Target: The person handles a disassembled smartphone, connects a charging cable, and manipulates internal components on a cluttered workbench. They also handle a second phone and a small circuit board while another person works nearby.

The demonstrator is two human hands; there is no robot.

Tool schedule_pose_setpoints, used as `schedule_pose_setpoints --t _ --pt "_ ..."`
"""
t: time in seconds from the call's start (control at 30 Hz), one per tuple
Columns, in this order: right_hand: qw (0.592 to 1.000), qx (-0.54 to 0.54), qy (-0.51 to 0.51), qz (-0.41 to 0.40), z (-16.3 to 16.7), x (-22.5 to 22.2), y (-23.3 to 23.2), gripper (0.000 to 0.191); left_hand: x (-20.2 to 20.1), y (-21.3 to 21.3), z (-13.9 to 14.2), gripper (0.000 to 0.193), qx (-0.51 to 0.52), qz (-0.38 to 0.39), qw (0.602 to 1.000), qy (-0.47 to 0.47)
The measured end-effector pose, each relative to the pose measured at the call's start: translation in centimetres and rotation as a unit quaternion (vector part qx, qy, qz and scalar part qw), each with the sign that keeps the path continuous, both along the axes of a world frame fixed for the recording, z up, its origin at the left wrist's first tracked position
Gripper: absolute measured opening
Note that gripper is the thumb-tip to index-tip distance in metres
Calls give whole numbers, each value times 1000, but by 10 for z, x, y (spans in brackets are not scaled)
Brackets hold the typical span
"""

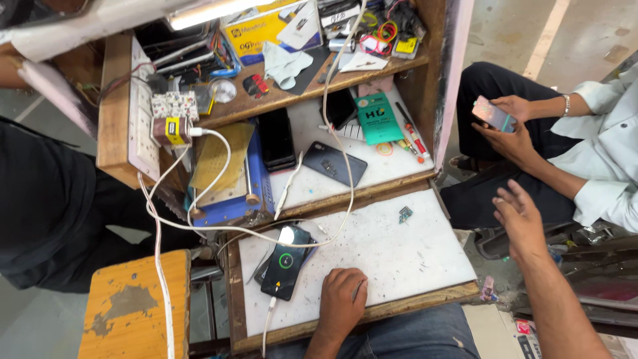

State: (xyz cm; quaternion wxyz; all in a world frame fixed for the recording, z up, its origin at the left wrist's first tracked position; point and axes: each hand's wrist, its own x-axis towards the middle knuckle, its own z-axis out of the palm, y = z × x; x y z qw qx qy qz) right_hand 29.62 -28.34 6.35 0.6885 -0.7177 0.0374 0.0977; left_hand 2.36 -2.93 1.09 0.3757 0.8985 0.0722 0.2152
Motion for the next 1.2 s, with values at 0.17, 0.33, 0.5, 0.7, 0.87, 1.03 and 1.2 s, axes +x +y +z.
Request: schedule_pose_setpoints --t 0.17,0.33,0.5,0.7,0.87,1.03,1.2 --pt "997 -13 53 -55 -1 17 3 80 0 -1 0 8 -7 1 1000 13" --pt "996 -52 57 -54 14 27 14 68 0 -1 -1 7 -17 -3 1000 10" --pt "997 -36 48 -52 14 24 20 72 0 0 -3 8 -25 -7 999 23" --pt "996 -10 75 -52 3 20 18 79 1 -1 -5 8 -21 -3 999 33" --pt "996 5 66 -54 -3 26 12 79 1 -1 -11 8 -19 2 999 31" --pt "997 14 64 -52 -5 26 17 76 -1 0 -13 7 -23 3 999 43" --pt "997 14 68 -43 -6 21 24 70 0 0 -15 8 -16 1 999 31"
